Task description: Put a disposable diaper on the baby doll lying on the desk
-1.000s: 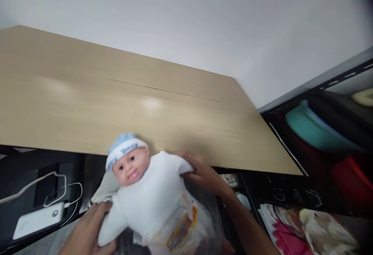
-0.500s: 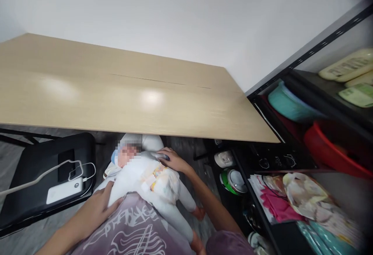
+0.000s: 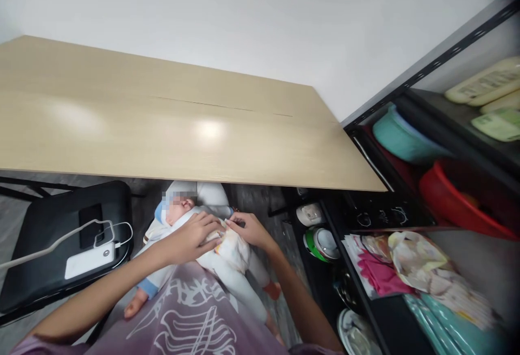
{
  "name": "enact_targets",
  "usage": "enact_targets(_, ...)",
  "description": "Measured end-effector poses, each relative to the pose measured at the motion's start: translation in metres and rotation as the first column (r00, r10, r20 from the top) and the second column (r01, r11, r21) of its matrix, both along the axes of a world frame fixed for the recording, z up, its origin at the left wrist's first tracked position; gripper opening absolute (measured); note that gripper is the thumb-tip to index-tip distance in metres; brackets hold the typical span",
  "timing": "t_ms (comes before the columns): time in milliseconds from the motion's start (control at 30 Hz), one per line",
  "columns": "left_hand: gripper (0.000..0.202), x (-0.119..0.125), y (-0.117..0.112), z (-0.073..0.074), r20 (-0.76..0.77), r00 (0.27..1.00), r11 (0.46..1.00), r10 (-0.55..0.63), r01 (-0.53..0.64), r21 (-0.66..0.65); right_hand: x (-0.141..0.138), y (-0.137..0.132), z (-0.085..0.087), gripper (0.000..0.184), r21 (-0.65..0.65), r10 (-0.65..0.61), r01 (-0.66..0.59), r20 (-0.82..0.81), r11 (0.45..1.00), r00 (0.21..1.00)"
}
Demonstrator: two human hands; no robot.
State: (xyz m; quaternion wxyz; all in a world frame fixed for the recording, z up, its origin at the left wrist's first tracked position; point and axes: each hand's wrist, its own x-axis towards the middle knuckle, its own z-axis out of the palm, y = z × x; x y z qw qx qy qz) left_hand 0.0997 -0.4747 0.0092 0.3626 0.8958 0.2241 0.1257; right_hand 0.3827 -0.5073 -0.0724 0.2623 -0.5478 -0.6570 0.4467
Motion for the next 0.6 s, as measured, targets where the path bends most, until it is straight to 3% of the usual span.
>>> enact_targets(200, 0.031, -0.001, 0.006, -0.017, 0.082, 0.996, 0.997, 0.02, -0.013, -0.081, 0.013, 0.01, -0.037, 0.051, -0.055, -0.148, 0.146, -0.032, 0.988, 0.989)
enact_targets(300, 0.029, -0.002, 0.004, -0.017, 0.092, 0.995, 0.992, 0.036, -0.024, -0.123, 0.019, 0.013, -0.04, 0.047, -0.025, -0.213, 0.212, -0.01, 0.977, 0.977)
enact_targets(400, 0.027, -0.006, 0.0, -0.014, 0.086, 0.995, 0.988, 0.055, -0.042, -0.146, 0.013, 0.008, -0.014, 0.038, 0.072, -0.171, 0.171, -0.011, 0.983, 0.985)
enact_targets(500, 0.028, -0.02, -0.005, -0.005, 0.053, 0.996, 0.985, 0.068, -0.058, -0.164, -0.005, -0.002, 0.027, 0.037, 0.155, 0.043, -0.043, 0.006, 0.987, 0.999)
enact_targets(600, 0.026, -0.044, -0.011, 0.012, -0.008, 1.0, 0.973, 0.022, -0.023, -0.229, -0.023, -0.007, 0.059, 0.036, 0.173, 0.251, -0.251, 0.022, 0.952, 0.968)
